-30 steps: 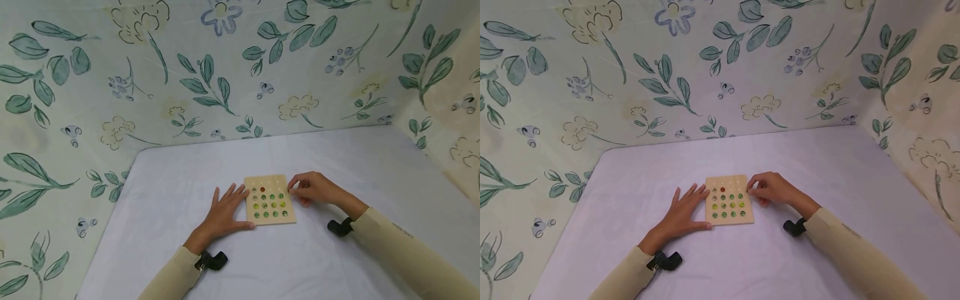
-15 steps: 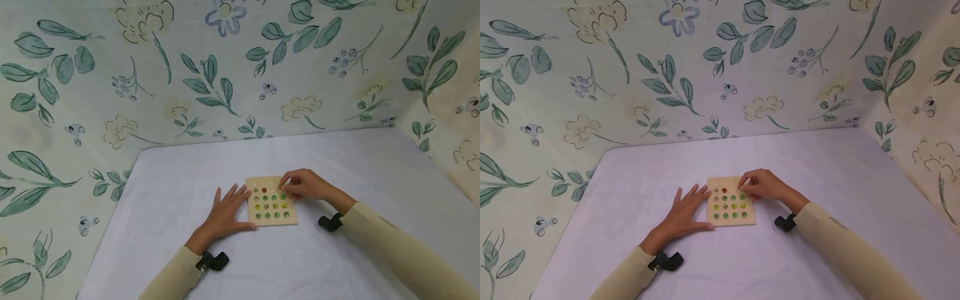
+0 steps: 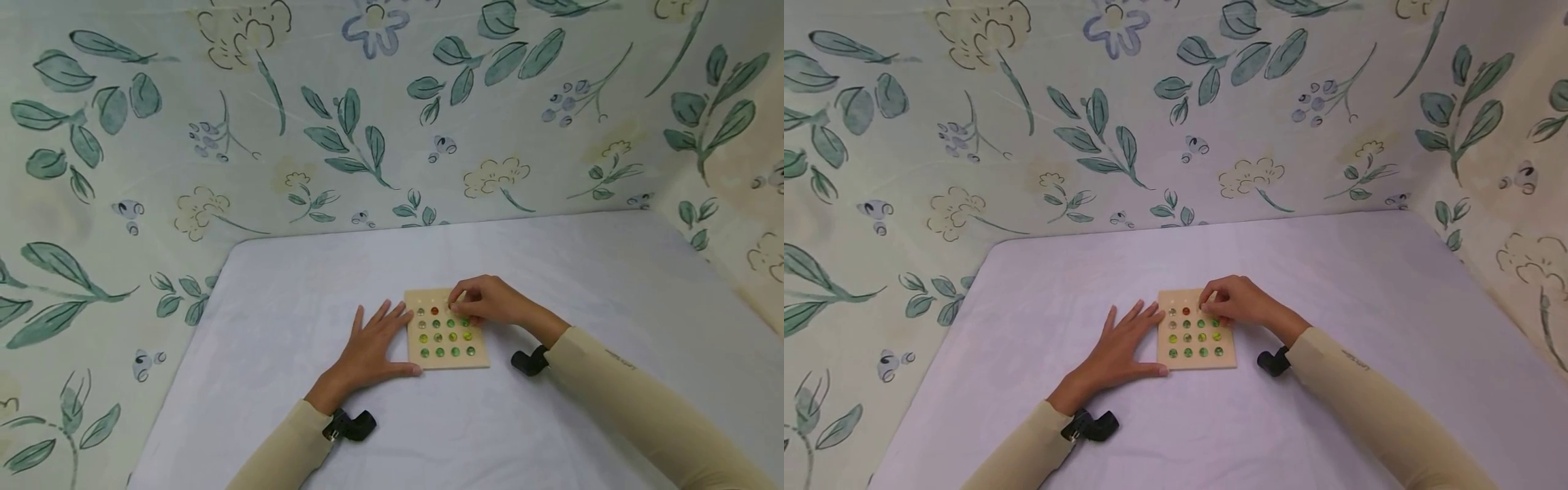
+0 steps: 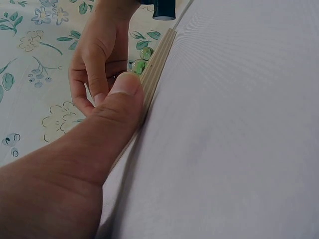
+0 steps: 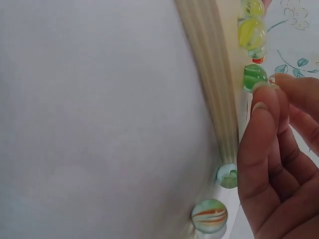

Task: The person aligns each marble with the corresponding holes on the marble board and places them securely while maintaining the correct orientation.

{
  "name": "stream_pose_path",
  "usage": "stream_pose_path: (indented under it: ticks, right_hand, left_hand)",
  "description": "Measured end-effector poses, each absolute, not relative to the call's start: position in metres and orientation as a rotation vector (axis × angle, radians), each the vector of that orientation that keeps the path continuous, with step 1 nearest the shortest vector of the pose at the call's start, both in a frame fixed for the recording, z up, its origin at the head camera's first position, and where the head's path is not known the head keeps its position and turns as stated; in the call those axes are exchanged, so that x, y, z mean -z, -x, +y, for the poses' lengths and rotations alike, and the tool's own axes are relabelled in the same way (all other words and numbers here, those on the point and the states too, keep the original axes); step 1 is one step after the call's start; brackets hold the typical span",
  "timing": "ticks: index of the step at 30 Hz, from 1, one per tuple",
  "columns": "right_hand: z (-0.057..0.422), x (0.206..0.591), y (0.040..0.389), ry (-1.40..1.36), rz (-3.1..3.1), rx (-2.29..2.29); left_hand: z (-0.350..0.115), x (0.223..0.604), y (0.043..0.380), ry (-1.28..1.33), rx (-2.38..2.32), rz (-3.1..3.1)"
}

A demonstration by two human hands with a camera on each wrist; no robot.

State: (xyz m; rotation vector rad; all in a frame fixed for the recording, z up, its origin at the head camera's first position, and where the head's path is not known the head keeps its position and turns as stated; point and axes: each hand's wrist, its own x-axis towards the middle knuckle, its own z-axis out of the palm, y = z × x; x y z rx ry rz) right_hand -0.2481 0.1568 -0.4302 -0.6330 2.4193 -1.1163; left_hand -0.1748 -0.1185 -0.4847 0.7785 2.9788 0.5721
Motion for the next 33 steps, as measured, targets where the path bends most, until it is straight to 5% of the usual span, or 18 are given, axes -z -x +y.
stream_pose_path:
  ticks: [33]
  right_hand:
    - [0.1522,0.4316,0.2508,0.634,2.448,1.037]
  left_hand:
    - [-0.1194,0.4851,0.1752,-0.793,-0.58,2.978]
